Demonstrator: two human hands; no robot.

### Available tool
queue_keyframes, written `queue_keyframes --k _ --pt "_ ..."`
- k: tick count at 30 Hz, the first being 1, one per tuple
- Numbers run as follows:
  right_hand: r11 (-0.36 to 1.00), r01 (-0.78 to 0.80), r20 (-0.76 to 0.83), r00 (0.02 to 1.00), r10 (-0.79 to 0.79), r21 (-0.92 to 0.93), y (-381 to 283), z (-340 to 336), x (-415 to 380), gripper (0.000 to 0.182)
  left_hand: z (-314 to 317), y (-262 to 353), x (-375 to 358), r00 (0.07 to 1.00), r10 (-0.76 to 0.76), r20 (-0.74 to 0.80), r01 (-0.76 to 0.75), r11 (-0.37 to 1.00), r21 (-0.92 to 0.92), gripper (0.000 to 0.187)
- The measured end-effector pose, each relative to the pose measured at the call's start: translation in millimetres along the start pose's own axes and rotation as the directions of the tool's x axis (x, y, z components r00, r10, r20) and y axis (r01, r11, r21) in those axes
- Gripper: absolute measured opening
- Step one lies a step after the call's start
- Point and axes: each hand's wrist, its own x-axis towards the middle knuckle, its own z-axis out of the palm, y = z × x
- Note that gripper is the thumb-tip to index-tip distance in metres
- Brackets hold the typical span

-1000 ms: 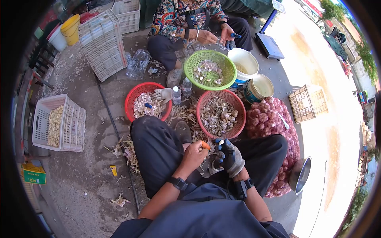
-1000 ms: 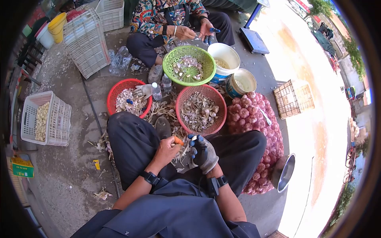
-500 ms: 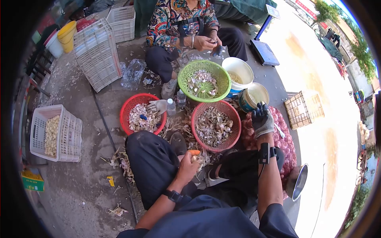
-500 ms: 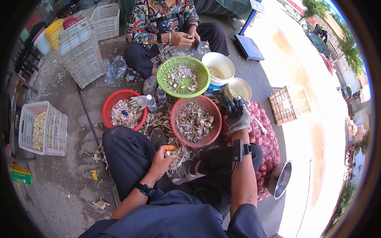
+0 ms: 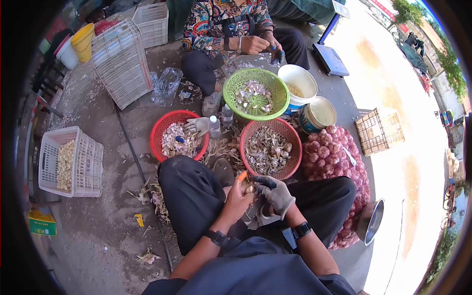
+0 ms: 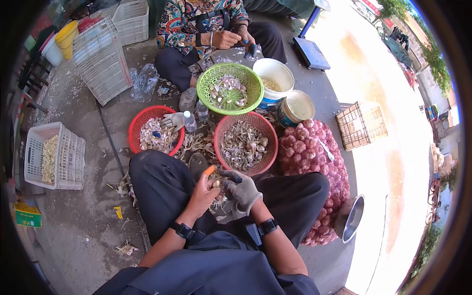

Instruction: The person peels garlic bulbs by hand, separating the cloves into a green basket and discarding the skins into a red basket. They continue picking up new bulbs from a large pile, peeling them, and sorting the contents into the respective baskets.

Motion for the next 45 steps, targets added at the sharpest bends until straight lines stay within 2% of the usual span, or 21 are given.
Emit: queue_keyframes --k 3,5,6,9,10,13,14,17,20,22,25,26,29,32,36,38,40,43,45 --pt "0.998 0.032 0.136 0.99 -0.025 -0.052 12 12 -11 0.038 -12 -12 -3 1.0 -0.019 0.006 0.019 0.996 0.087 0.073" --pt "0.998 0.021 0.209 0.978 -0.008 -0.059 5 4 -15 0.043 -11 -11 -8 1.0 -0.01 0.021 0.01 1.0 0.014 0.074" --pt "0.997 -0.078 0.226 0.971 0.072 0.019 5 2 -17 0.042 -10 -10 -9 1.0 0.011 0.021 -0.01 1.0 -0.021 0.073" --pt "1.0 0.005 0.116 0.993 -0.008 0.031 9 6 -23 0.037 -7 -2 -13 1.0 0.011 -0.009 -0.012 0.997 -0.079 0.067" --pt "0.991 0.107 0.029 0.994 -0.11 0.079 12 12 -25 0.028 -6 1 -14 1.0 0.001 -0.022 -0.003 0.996 -0.09 0.064" --pt "0.975 0.182 -0.113 0.979 -0.168 0.126 16 24 -30 0.028 -10 0 -14 1.0 0.005 0.018 -0.002 0.99 -0.144 0.055" --pt "0.98 0.099 -0.139 0.987 -0.075 0.175 16 26 -33 0.026 -10 -1 -15 1.0 0.021 0.013 -0.019 0.992 -0.126 0.052" --pt "0.969 0.14 -0.245 0.965 -0.088 0.204 22 32 -32 0.024 -5 -1 -18 0.995 0.096 -0.001 -0.096 0.994 -0.046 0.045" --pt "0.956 0.131 -0.263 0.963 -0.06 0.262 19 40 -32 0.023 -4 -6 -17 0.978 0.209 -0.013 -0.206 0.971 0.123 0.039" --pt "0.97 0.133 -0.274 0.959 -0.074 0.204 18 40 -32 0.023 -5 -7 -15 0.963 0.271 -0.01 -0.257 0.922 0.289 0.034" --pt "0.985 0.123 -0.247 0.965 -0.09 0.121 14 38 -34 0.026 -8 -8 -16 0.957 0.29 -0.022 -0.261 0.89 0.374 0.029" --pt "0.989 0.118 -0.23 0.969 -0.094 0.094 13 37 -35 0.028 -8 -9 -15 0.954 0.3 -0.028 -0.268 0.887 0.377 0.028" --pt "0.972 0.23 -0.231 0.944 -0.236 -0.051 20 39 -30 0.03 -7 -13 -13 0.948 0.313 -0.049 -0.271 0.881 0.387 0.027" --pt "0.985 0.166 -0.181 0.971 -0.156 0.041 19 38 -29 0.03 -8 -12 -13 0.949 0.308 -0.074 -0.253 0.876 0.41 0.027" --pt "0.963 0.265 -0.206 0.941 -0.27 -0.051 30 39 -22 0.028 -6 0 -14 0.939 0.326 -0.111 -0.234 0.841 0.488 0.028" --pt "0.962 0.27 -0.222 0.936 -0.272 -0.041 33 44 -23 0.03 -5 -1 -14 0.935 0.33 -0.13 -0.22 0.827 0.517 0.028" --pt "0.971 0.232 -0.214 0.953 -0.217 0.05 24 48 -25 0.028 -5 -2 -12 0.932 0.337 -0.131 -0.223 0.821 0.525 0.027" --pt "0.984 0.157 -0.196 0.971 -0.138 0.087 19 46 -25 0.026 -6 -9 -9 0.965 0.215 -0.148 -0.16 0.936 0.312 0.027" --pt "0.988 0.143 -0.198 0.972 -0.128 0.062 21 44 -24 0.026 -4 -9 -9 0.956 0.235 -0.178 -0.162 0.923 0.35 0.028"
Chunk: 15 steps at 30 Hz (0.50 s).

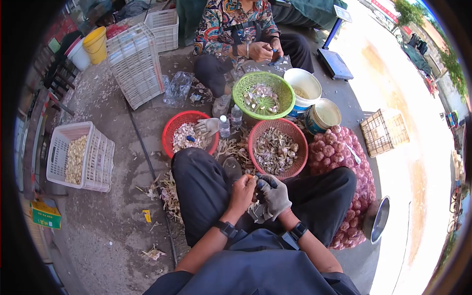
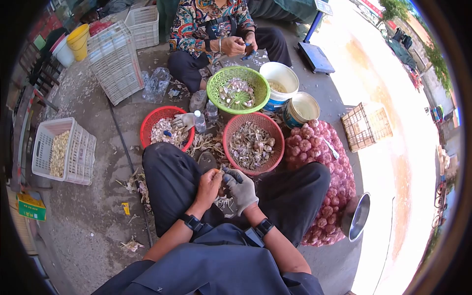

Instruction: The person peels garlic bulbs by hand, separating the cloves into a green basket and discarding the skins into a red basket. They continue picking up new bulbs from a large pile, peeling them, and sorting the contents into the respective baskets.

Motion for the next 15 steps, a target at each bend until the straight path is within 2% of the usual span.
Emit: queue_keyframes --k 2,4,5,8,11,15 --pt "0.999 0.032 -0.009 0.999 -0.033 -0.036 6 -1 2 0.026 -1 1 1 0.999 0.033 -0.018 -0.031 0.996 0.082 0.029" --pt "0.984 0.143 -0.013 0.989 -0.145 -0.106 9 1 2 0.025 -3 1 3 0.996 0.083 -0.014 -0.079 0.975 0.206 0.03" --pt "0.97 0.196 -0.014 0.98 -0.2 -0.141 10 1 2 0.025 -3 0 3 0.996 0.093 -0.007 -0.089 0.972 0.218 0.031" --pt "0.971 0.21 -0.005 0.977 -0.211 -0.112 2 2 0 0.024 -2 4 3 0.993 0.116 -0.001 -0.113 0.967 0.23 0.031" --pt "0.988 -0.12 0.055 0.992 0.115 0.1 -16 3 0 0.024 -1 -4 3 0.992 0.125 -0.027 -0.117 0.973 0.197 0.03" --pt "0.971 -0.139 0.046 0.99 0.133 0.194 -9 6 4 0.026 2 -1 2 0.989 0.138 -0.051 -0.13 0.982 0.139 0.03"
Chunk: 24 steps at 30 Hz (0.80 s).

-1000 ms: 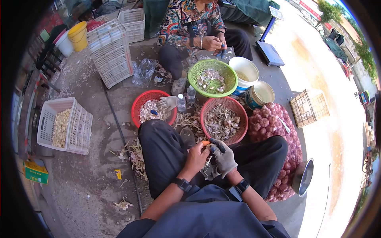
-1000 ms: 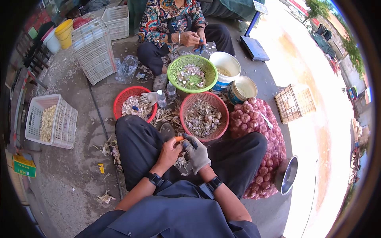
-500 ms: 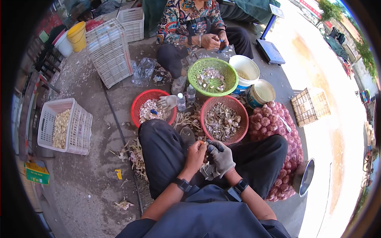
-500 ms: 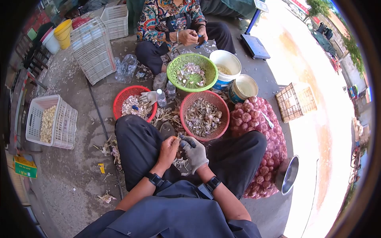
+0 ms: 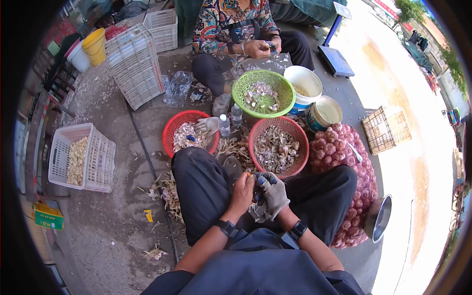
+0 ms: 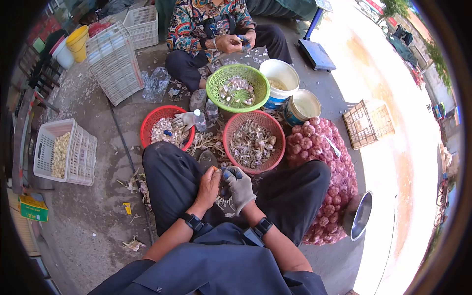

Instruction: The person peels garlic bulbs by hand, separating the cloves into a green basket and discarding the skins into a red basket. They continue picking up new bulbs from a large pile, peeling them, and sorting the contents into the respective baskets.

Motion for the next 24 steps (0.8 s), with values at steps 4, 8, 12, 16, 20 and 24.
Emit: queue_keyframes --k 4,8,12,16,20,24 --pt "0.996 -0.014 -0.035 0.999 0.017 0.089 2 4 2 0.028 5 2 1 1.0 -0.009 -0.028 0.007 0.998 -0.065 0.03" --pt "0.989 -0.07 -0.039 0.996 0.075 0.13 0 3 1 0.022 7 1 3 0.999 -0.009 -0.041 0.008 0.999 -0.038 0.03" --pt "0.997 0.054 -0.089 0.995 -0.05 0.049 22 1 9 0.024 15 0 3 0.995 0.002 -0.104 0.008 0.995 0.101 0.031" --pt "0.994 0.101 -0.106 0.99 -0.095 0.044 28 3 11 0.027 21 -14 6 0.989 0.036 -0.141 -0.013 0.988 0.156 0.031" --pt "0.991 -0.017 -0.07 0.997 0.027 0.132 26 -3 12 0.028 24 -25 8 0.99 0.016 -0.139 0.001 0.993 0.121 0.03" --pt "0.884 -0.126 0.096 0.991 0.092 0.45 35 -15 19 0.028 20 -25 8 0.988 -0.132 -0.079 0.124 0.987 -0.102 0.025"
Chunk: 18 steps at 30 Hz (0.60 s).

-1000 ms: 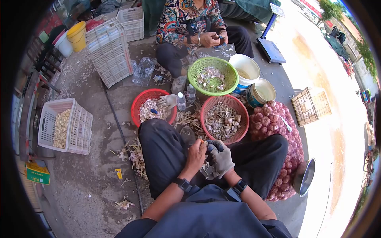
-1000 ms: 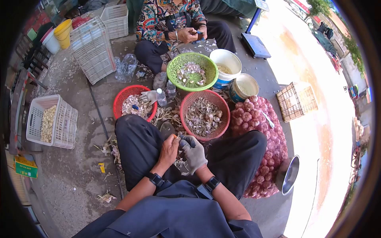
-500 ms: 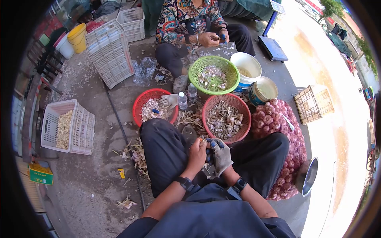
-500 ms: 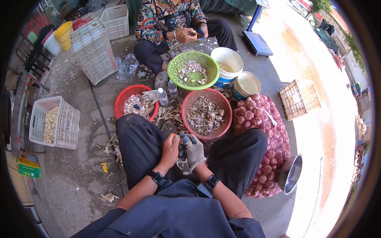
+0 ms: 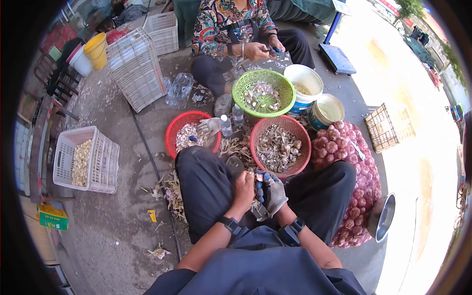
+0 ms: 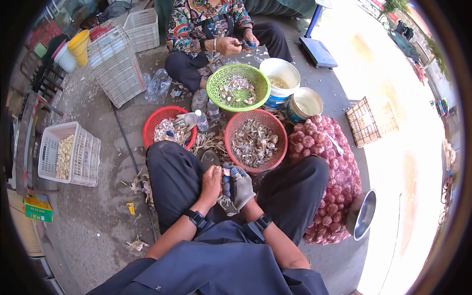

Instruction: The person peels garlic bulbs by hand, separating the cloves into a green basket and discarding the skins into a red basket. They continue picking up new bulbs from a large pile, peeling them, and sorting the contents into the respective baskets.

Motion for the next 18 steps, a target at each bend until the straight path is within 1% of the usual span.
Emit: queue_keyframes --k 1,3,4,6,7,9,10,12,13,15,16,18 --pt "0.999 -0.021 0.024 1.0 0.02 0.04 -1 -1 -1 0.028 -1 2 -1 0.996 -0.081 0.03 0.084 0.992 -0.095 0.024" --pt "0.991 -0.066 0.077 0.995 0.058 0.118 -4 -5 -1 0.029 -6 18 -8 0.977 -0.18 0.115 0.198 0.966 -0.169 0.021" --pt "0.99 -0.056 0.106 0.993 0.043 0.127 -2 -9 0 0.03 -7 27 -10 0.961 -0.224 0.159 0.254 0.946 -0.202 0.02" --pt "0.989 -0.034 0.162 0.987 0.01 0.147 -2 -9 0 0.031 -8 30 -10 0.97 -0.189 0.151 0.212 0.964 -0.157 0.02" --pt "0.993 -0.044 0.104 0.994 0.032 0.111 -6 -8 -3 0.032 -8 31 -10 0.974 -0.171 0.149 0.191 0.972 -0.135 0.02" --pt "0.997 -0.073 -0.015 0.997 0.074 0.039 -17 -3 -11 0.033 -5 29 -9 0.984 -0.112 0.141 0.14 0.967 -0.211 0.018" --pt "0.998 -0.045 -0.042 0.998 0.043 -0.05 -23 0 -14 0.032 -5 28 -8 0.987 -0.084 0.135 0.115 0.962 -0.249 0.019" --pt "0.973 0.002 -0.087 0.996 -0.022 -0.229 -33 3 -17 0.031 -7 28 -8 0.986 0.006 0.168 0.028 0.98 -0.196 0.019" --pt "0.962 0.004 -0.088 0.996 -0.029 -0.272 -37 3 -17 0.03 -8 29 -9 0.981 0.049 0.186 -0.017 0.985 -0.17 0.019" --pt "0.934 0.009 -0.087 0.995 -0.043 -0.357 -43 1 -18 0.028 -9 35 -10 0.971 0.048 0.233 -0.025 0.994 -0.103 0.019" --pt "0.935 0.023 -0.077 0.996 -0.053 -0.354 -41 -3 -16 0.028 -11 37 -10 0.965 0.046 0.257 -0.029 0.997 -0.069 0.019" --pt "0.946 -0.02 -0.056 0.998 0.002 -0.325 -41 -6 -16 0.029 -14 30 -7 0.957 0.069 0.281 -0.06 0.997 -0.039 0.02"
